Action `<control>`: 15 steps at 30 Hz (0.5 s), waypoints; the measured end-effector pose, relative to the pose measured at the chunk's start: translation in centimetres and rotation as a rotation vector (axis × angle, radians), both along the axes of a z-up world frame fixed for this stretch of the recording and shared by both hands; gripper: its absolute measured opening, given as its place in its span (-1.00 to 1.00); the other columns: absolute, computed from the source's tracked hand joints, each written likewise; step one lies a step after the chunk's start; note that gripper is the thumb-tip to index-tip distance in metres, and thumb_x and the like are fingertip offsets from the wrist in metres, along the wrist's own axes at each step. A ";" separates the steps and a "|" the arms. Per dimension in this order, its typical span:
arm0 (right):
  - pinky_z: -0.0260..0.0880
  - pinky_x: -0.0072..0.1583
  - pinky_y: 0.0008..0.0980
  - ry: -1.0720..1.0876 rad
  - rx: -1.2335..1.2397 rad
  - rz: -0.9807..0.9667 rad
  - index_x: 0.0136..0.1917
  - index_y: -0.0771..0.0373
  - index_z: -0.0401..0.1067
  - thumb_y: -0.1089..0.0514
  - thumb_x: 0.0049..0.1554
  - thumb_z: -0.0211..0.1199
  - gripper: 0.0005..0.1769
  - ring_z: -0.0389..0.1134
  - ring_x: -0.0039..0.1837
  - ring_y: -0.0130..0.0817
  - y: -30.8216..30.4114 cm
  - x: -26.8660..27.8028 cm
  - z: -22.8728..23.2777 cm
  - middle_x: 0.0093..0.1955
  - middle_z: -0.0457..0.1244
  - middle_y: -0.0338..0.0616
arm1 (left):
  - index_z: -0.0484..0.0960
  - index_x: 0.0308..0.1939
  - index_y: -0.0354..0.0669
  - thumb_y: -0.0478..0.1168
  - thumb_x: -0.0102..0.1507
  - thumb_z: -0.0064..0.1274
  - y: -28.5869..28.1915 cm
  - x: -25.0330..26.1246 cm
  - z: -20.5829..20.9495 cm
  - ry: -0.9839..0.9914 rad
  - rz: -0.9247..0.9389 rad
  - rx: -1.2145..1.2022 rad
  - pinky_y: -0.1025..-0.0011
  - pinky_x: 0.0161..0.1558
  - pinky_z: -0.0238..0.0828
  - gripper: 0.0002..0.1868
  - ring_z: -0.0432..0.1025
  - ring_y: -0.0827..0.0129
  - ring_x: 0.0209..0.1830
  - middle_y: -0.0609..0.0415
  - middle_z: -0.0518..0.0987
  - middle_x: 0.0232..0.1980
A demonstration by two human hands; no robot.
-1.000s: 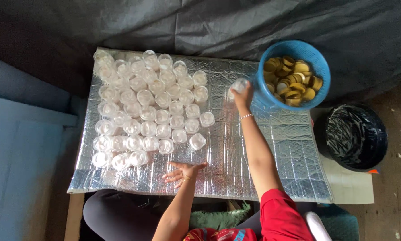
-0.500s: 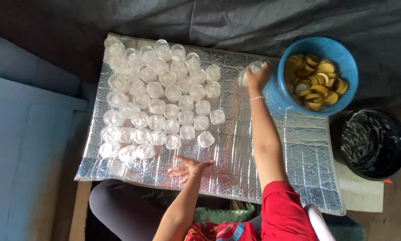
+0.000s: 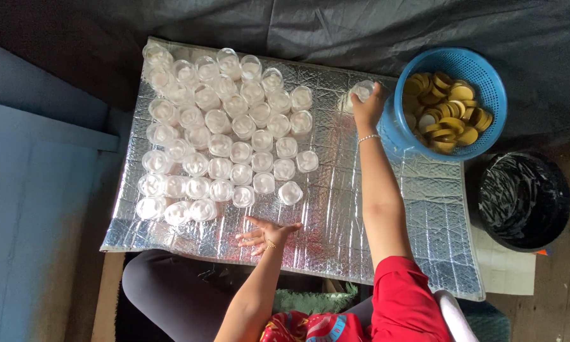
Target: Arranging small clear plastic containers into an organized grid on a reflective mat.
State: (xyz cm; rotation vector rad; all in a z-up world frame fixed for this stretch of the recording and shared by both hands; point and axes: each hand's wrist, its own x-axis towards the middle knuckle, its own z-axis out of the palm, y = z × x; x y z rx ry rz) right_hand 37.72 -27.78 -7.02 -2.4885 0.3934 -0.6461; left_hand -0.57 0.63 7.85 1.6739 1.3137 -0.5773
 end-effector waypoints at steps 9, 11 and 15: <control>0.05 0.43 0.26 -0.122 -0.008 0.246 0.33 0.48 0.31 0.18 -0.05 0.63 -0.20 0.11 0.42 0.42 4.5 -7.7 7.3 0.28 0.15 0.45 | -0.62 0.57 0.23 -0.25 -0.37 0.74 0.1 -0.6 -2.4 -0.022 0.017 -0.010 -0.58 0.18 -0.95 0.90 -0.79 -0.59 0.46 -0.60 -0.65 0.48; 0.15 0.42 0.09 0.092 0.147 0.471 0.30 0.38 0.39 0.16 -0.02 0.58 -0.32 0.21 0.37 0.25 6.0 -13.3 11.0 0.24 0.24 0.28 | -0.62 0.57 0.22 -0.25 -0.38 0.74 0.2 -0.2 -1.3 -0.012 0.016 -0.006 -0.58 0.18 -0.95 0.90 -0.78 -0.58 0.47 -0.61 -0.64 0.48; 0.13 0.47 0.10 0.454 0.217 0.859 0.46 0.43 0.26 0.19 -0.33 0.67 0.13 0.19 0.43 0.32 8.8 -20.8 13.7 0.35 0.22 0.37 | -0.60 0.57 0.23 -0.23 -0.42 0.74 0.5 0.1 -1.6 -0.037 0.016 0.006 -0.59 0.18 -0.94 0.91 -0.73 -0.61 0.48 -0.64 -0.54 0.48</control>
